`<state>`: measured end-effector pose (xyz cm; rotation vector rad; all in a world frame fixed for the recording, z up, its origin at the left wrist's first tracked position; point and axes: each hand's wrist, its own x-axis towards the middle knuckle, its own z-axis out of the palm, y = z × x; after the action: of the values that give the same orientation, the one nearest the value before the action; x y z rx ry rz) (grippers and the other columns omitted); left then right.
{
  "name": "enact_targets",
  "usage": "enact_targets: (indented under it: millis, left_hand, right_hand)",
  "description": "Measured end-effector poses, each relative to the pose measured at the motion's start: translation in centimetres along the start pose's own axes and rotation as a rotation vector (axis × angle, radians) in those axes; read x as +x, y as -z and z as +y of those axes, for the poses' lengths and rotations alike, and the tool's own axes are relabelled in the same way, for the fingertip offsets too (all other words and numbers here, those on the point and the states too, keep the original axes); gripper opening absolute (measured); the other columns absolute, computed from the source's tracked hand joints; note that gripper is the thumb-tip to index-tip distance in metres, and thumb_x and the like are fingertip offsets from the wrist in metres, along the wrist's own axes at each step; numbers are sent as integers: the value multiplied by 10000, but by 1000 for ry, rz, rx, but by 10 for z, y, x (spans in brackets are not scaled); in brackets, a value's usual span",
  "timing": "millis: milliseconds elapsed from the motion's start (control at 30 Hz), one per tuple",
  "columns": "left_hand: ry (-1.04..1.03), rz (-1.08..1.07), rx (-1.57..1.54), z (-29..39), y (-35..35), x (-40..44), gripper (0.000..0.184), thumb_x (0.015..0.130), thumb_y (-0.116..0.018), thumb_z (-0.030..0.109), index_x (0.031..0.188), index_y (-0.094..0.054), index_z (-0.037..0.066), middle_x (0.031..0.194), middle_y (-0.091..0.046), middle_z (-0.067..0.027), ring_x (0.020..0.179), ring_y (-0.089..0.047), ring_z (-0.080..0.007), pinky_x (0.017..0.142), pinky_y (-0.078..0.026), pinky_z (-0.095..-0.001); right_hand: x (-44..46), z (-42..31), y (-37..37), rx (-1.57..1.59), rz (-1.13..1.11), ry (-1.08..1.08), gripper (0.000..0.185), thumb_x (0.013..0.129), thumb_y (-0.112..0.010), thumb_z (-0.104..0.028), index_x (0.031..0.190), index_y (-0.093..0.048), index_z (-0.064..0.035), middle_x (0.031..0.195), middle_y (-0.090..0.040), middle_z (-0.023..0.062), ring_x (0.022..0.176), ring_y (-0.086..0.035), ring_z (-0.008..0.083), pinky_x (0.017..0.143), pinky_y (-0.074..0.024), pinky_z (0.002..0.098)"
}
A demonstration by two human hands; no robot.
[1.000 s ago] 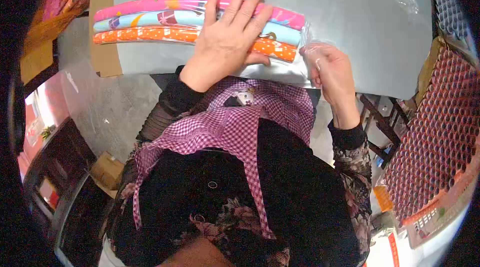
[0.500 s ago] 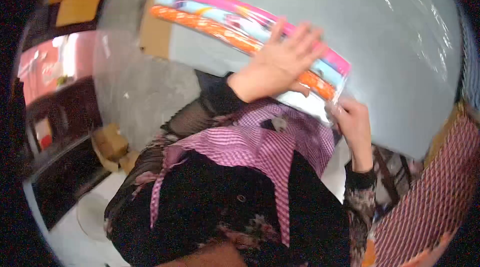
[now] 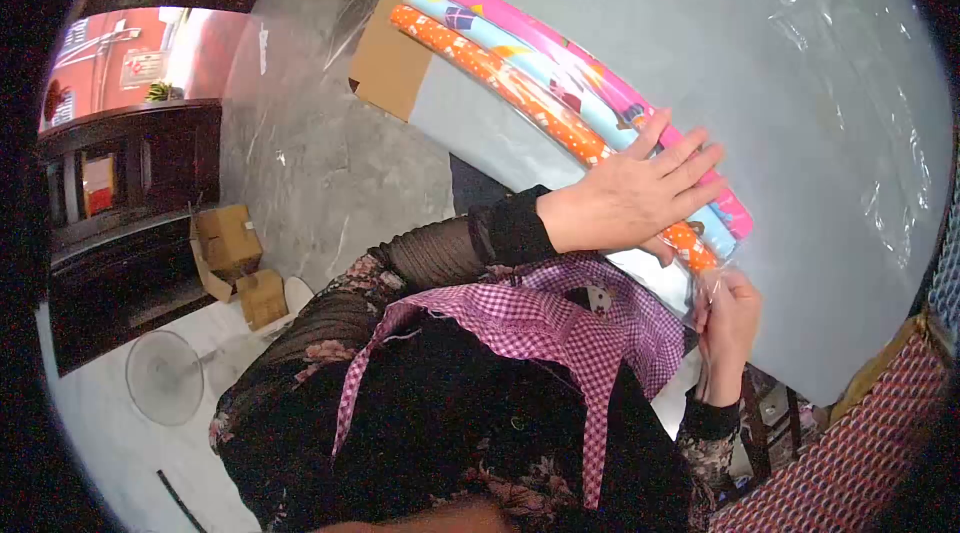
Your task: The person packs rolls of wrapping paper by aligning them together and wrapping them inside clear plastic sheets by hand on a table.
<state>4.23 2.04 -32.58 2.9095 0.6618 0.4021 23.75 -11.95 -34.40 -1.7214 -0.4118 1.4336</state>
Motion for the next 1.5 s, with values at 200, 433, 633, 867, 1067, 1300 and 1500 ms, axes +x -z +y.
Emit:
enact_targets:
  millis: [200, 433, 633, 867, 1067, 1300, 1500]
  left_hand:
    - [1, -39, 5, 0, -1, 0, 953, 624, -741, 607, 1379, -469, 92, 1440, -428, -162, 1381, -331, -349, 1113, -216, -619]
    - [-7, -45, -2, -1, 0, 1, 948, 629, -730, 612, 1377, -476, 86, 1442, -430, -168, 1379, -336, -355, 1117, -212, -620]
    - [-15, -3, -12, -1, -3, 1, 937, 634, -726, 620, 1354, -495, 67, 1411, -458, -179, 1361, -358, -363, 1108, -225, -623]
    - [-9, -17, -32, -1, -2, 0, 940, 634, -726, 603, 1367, -477, 69, 1426, -447, -172, 1376, -345, -355, 1115, -215, -626]
    - [-25, 43, 8, -1, -6, 2, 900, 623, -736, 607, 1307, -526, 59, 1351, -499, -185, 1328, -395, -361, 1098, -249, -620]
    - [-4, -1, -27, 0, -8, 2, 977, 592, -759, 586, 1370, -466, 74, 1414, -454, -159, 1364, -361, -351, 1101, -236, -628]
    - [-7, -8, -14, 1, -8, 1, 977, 592, -764, 585, 1370, -469, 73, 1409, -459, -159, 1365, -360, -352, 1102, -237, -629]
  right_hand:
    - [9, 6, 7, 83, -72, -35, 166, 927, -613, -157, 809, -546, -61, 558, -480, 0, 377, -377, 69, 345, -291, 213]
    - [8, -5, 3, 162, -81, -87, 172, 913, -579, -121, 757, -530, -67, 535, -459, -5, 364, -364, 74, 341, -273, 216]
    - [5, -12, -1, 224, -95, -141, 195, 913, -565, -103, 730, -507, -69, 547, -459, 3, 376, -361, 76, 343, -269, 217]
    - [0, -7, 9, 143, -147, -110, 186, 932, -576, -118, 759, -571, -49, 559, -487, -3, 392, -379, 68, 351, -281, 213]
    - [3, -2, 10, -14, -80, -68, 195, 922, -612, -128, 751, -593, -37, 577, -540, 16, 403, -408, 63, 358, -285, 207]
    - [3, -5, 3, 77, -76, -98, 239, 918, -629, -163, 720, -530, -74, 552, -483, -3, 388, -389, 72, 359, -295, 213]
    - [7, -4, 4, 158, -85, -135, 214, 900, -632, -140, 732, -519, -70, 541, -469, 3, 373, -374, 76, 335, -287, 222]
